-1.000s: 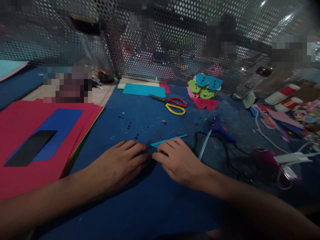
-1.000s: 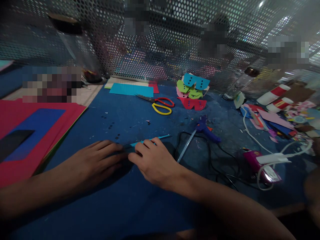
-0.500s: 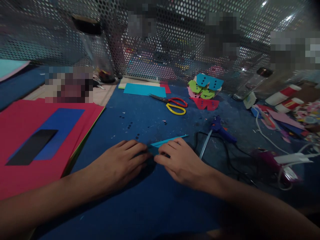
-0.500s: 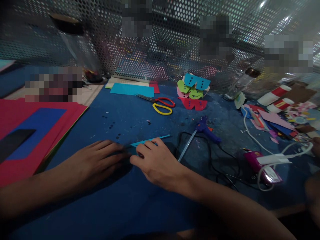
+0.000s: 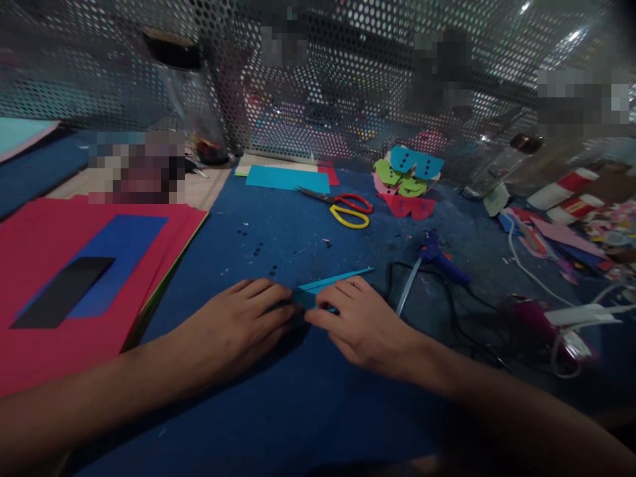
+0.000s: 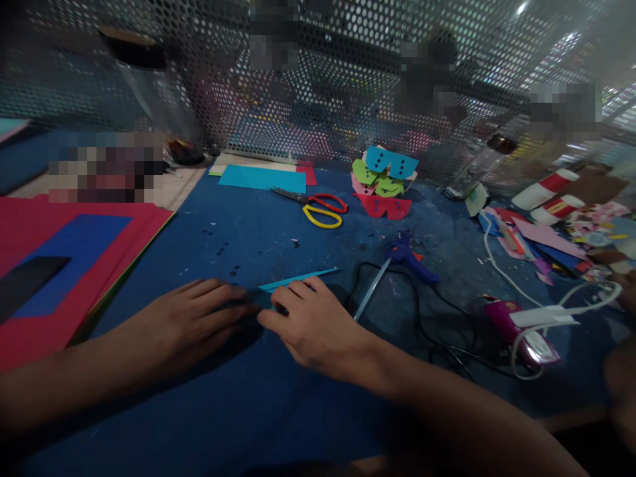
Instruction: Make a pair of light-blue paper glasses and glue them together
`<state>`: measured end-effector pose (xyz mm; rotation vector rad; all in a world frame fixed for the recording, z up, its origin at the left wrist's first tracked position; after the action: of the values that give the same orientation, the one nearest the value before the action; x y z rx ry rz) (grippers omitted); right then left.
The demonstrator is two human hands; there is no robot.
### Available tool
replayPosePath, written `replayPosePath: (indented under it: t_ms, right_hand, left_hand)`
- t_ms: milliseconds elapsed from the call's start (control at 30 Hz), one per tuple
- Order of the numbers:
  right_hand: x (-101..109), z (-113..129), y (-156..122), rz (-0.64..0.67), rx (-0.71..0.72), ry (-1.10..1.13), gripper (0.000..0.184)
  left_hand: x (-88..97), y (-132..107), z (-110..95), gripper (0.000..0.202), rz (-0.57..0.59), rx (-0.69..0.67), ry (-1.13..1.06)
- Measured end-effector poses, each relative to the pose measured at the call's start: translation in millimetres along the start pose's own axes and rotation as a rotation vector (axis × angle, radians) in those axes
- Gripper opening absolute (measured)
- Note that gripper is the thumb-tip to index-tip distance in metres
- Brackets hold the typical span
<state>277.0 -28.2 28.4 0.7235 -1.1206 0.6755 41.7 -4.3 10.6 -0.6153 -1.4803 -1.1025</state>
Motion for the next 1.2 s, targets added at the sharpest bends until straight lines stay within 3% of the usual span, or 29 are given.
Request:
replayPosePath:
  t_ms: [333,567,1200]
  right_hand:
    - [-1.6,0.0,0.0,-0.015,-0.024,0.025,0.029]
    - [-1.5,0.3,2.9,0.011,-0.057,0.040,0.033]
    - [1.3,-1.6,3.4,0.031,-0.069,0.087,0.031]
  left_hand:
    - [0.5,-0.1,-0.1,0.024,-0.016,-0.001,-0.045]
    - [1.1,-0.6,0.7,0.023,-0.094,0.020,-0.082]
    - [3.6,2.3,0.0,0.022,-0.061,0.038,-0.067]
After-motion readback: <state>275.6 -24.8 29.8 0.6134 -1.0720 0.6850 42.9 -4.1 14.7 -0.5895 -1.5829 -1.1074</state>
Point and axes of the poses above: each hand's wrist, its own y-axis towards the middle knuckle, its own x-axis out of the back of the hand, z = x × y, the point moved 2 cm from there along y, towards the middle knuckle, and after that the axes turned 9 degrees about y, right-handed, at the moved point
